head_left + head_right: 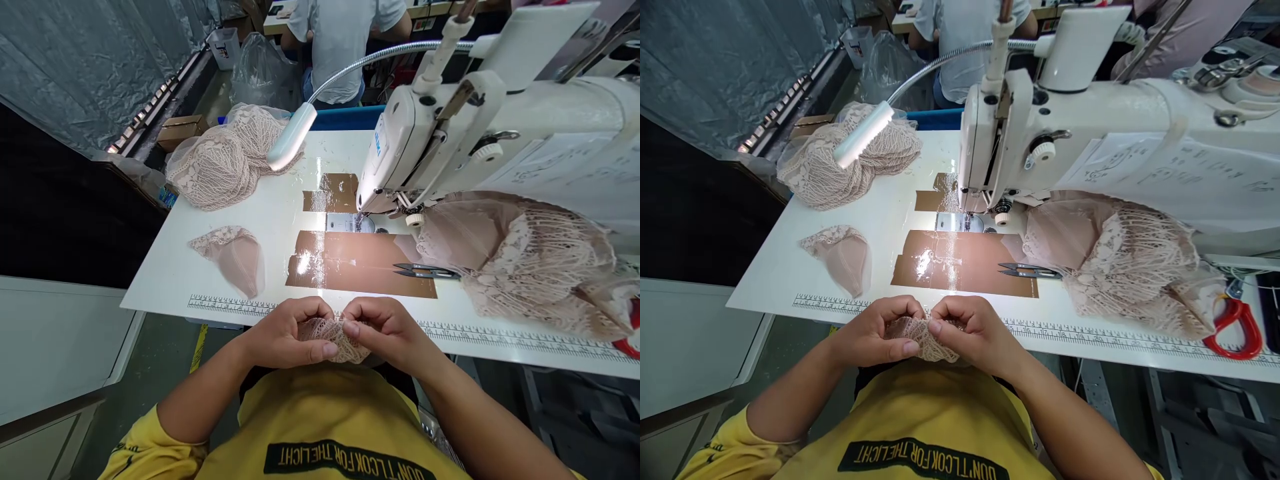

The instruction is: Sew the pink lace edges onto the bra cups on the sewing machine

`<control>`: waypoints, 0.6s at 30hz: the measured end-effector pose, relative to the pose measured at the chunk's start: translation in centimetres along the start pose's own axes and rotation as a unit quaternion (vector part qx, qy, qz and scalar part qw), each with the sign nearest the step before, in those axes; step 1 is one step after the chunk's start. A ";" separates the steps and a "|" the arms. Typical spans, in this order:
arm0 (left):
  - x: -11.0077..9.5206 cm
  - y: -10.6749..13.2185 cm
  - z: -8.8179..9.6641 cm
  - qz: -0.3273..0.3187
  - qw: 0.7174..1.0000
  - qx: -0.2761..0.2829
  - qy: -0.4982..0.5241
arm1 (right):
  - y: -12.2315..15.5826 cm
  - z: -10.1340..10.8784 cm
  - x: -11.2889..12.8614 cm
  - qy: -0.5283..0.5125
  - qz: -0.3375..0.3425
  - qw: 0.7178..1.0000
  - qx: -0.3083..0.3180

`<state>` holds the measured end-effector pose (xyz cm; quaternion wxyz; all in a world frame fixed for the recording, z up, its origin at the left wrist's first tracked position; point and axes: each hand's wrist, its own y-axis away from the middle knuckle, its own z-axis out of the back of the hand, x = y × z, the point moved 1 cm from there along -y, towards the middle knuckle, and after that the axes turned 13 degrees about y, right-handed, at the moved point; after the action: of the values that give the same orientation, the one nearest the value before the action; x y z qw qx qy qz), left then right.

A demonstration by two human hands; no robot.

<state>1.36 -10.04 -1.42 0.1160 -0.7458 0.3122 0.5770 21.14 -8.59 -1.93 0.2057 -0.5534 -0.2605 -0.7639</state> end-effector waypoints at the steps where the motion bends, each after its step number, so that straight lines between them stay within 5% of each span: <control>1: -0.3 -0.2 0.1 0.011 1.000 0.006 0.020 | 0.0 0.2 0.0 -0.013 -0.005 1.000 0.002; 8: 0.3 -2.5 -0.2 0.044 0.981 -0.037 0.184 | -1.2 1.1 0.3 -0.068 -0.021 0.997 -0.014; 13: -0.1 -3.4 0.6 0.059 0.934 -0.177 0.305 | -2.3 2.8 -0.3 -0.082 -0.038 0.994 -0.062; 16: -2.9 -2.6 3.1 -0.033 0.923 -0.311 0.223 | -1.6 5.1 -0.8 -0.083 -0.051 0.988 -0.120; 18: -5.1 -2.1 4.8 -0.112 0.905 -0.404 0.076 | -0.9 6.5 -0.9 -0.054 -0.064 0.985 -0.150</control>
<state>-1.91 -4.16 1.48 -0.1554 -0.8006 -0.0252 0.5782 25.67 -3.80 -1.35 0.0568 -0.6009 -0.1890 -0.7746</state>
